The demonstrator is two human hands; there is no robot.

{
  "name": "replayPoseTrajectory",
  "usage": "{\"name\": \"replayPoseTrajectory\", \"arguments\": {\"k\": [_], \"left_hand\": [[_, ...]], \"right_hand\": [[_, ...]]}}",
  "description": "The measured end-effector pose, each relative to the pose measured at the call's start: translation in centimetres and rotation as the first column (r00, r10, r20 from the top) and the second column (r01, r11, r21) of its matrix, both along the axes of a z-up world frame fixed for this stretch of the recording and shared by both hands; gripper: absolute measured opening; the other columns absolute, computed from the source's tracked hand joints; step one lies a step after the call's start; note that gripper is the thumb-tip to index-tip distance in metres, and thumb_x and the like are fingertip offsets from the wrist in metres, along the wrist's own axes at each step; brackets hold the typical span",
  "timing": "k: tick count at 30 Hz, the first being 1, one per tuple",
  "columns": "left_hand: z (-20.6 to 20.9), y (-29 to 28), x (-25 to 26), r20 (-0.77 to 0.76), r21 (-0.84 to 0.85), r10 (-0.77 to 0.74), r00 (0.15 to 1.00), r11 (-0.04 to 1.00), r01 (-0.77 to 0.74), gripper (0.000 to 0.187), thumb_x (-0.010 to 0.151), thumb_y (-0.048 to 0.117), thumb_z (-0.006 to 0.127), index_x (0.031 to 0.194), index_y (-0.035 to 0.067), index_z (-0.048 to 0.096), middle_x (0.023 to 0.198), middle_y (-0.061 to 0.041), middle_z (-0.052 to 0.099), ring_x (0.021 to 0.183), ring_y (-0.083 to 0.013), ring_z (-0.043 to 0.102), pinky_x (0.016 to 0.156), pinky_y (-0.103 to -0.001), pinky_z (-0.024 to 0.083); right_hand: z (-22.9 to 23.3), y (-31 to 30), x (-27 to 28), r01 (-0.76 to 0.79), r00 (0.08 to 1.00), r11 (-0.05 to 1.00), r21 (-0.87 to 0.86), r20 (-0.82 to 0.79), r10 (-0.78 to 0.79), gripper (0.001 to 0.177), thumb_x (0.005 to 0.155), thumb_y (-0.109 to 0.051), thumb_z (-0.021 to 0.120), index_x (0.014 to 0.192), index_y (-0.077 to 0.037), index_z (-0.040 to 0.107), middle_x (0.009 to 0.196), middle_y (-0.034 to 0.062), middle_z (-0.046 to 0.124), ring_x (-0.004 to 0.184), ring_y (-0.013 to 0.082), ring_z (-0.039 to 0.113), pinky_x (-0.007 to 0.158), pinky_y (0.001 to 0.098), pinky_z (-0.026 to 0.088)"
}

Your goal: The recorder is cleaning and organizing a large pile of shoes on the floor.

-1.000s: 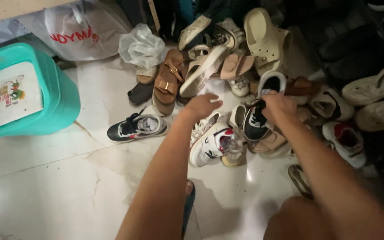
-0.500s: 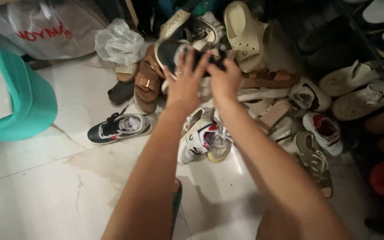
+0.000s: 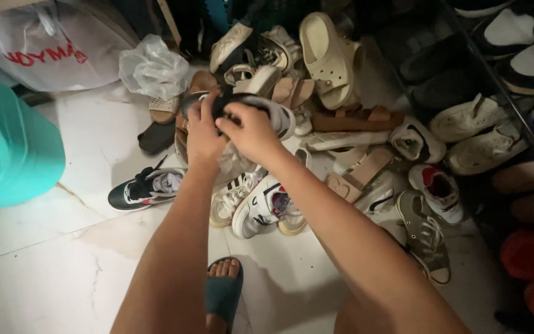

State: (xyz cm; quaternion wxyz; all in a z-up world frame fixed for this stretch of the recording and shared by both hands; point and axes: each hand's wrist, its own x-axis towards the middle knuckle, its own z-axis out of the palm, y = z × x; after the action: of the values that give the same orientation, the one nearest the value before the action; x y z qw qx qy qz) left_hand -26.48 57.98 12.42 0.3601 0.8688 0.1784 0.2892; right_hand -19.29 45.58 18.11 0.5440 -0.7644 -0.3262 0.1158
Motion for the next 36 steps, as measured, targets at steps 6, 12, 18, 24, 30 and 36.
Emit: {"name": "replayPoseTrajectory", "arguments": {"k": [6,12,18,24,30,36], "left_hand": [[0.7,-1.3,-0.3,-0.147,0.147,0.223,0.964,0.968,-0.202,0.052,0.087,0.013,0.066,0.139,0.014,0.059,0.127,-0.021,0.067,0.114,-0.0458,0.064,0.091,-0.053,0.053],[1.7,2.1,-3.3,-0.507,0.113,0.344,0.790,0.935,-0.335,0.041,0.078,0.011,0.069,0.119,0.008,0.071,0.098,-0.025,0.073,0.094,-0.0435,0.072,0.085,-0.051,0.056],[3.7,2.7,-5.4,-0.330,0.050,0.390,0.860,0.917,-0.396,0.037,0.080,0.008,0.064,0.114,0.015,0.077,0.098,-0.022,0.075,0.096,-0.0423,0.070,0.086,-0.049,0.055],[2.5,3.3,-5.5,-0.176,0.022,0.439,0.881,0.897,-0.442,0.040,0.077,0.004,0.063,0.114,0.012,0.075,0.094,-0.023,0.074,0.092,-0.0414,0.071,0.085,-0.047,0.054],[1.9,3.6,-4.9,-0.175,-0.100,0.430,0.886,0.887,-0.450,0.042,0.077,0.003,0.060,0.115,0.013,0.075,0.095,-0.020,0.075,0.091,-0.0369,0.073,0.084,-0.043,0.055],[1.8,3.3,-3.4,-0.051,-0.023,0.420,0.906,0.906,-0.422,0.036,0.078,0.003,0.064,0.111,0.010,0.077,0.094,-0.022,0.075,0.091,-0.0384,0.072,0.085,-0.044,0.055]], "right_hand": [[-3.0,-0.2,0.2,-0.118,0.991,0.993,-0.009,-0.067,0.117,0.036,0.094,-0.027,0.071,0.119,-0.001,0.069,0.101,0.0174,0.076,0.087,0.0241,0.075,0.077,0.0339,0.057],[-3.7,-6.9,4.7,0.050,0.986,0.975,-0.217,-0.145,-0.083,0.026,0.093,-0.026,0.069,0.113,-0.014,0.080,0.105,0.0058,0.080,0.088,0.0174,0.075,0.079,0.0311,0.057],[-15.9,-16.6,13.3,0.326,0.932,0.369,-0.870,0.361,0.028,0.057,0.093,-0.016,0.065,0.147,-0.020,0.049,0.164,0.0111,0.033,0.107,0.0356,0.066,0.085,0.0465,0.056],[-26.3,-18.4,16.2,0.272,0.958,0.343,-0.899,0.220,-0.183,0.062,0.109,-0.027,0.039,0.165,-0.024,0.015,0.167,0.0085,0.033,0.100,0.0374,0.067,0.081,0.0458,0.053],[-26.7,-18.2,14.7,0.333,0.880,0.053,-0.941,0.331,0.340,0.062,0.102,-0.018,0.056,0.160,-0.013,0.032,0.132,0.0208,0.061,0.087,0.0272,0.077,0.067,0.0396,0.060],[-18.7,-16.9,10.2,0.279,0.682,0.286,-0.916,0.399,0.613,0.043,0.088,-0.015,0.058,0.128,-0.001,0.060,0.080,0.0126,0.078,0.071,0.0292,0.075,0.058,0.0437,0.058]]}}
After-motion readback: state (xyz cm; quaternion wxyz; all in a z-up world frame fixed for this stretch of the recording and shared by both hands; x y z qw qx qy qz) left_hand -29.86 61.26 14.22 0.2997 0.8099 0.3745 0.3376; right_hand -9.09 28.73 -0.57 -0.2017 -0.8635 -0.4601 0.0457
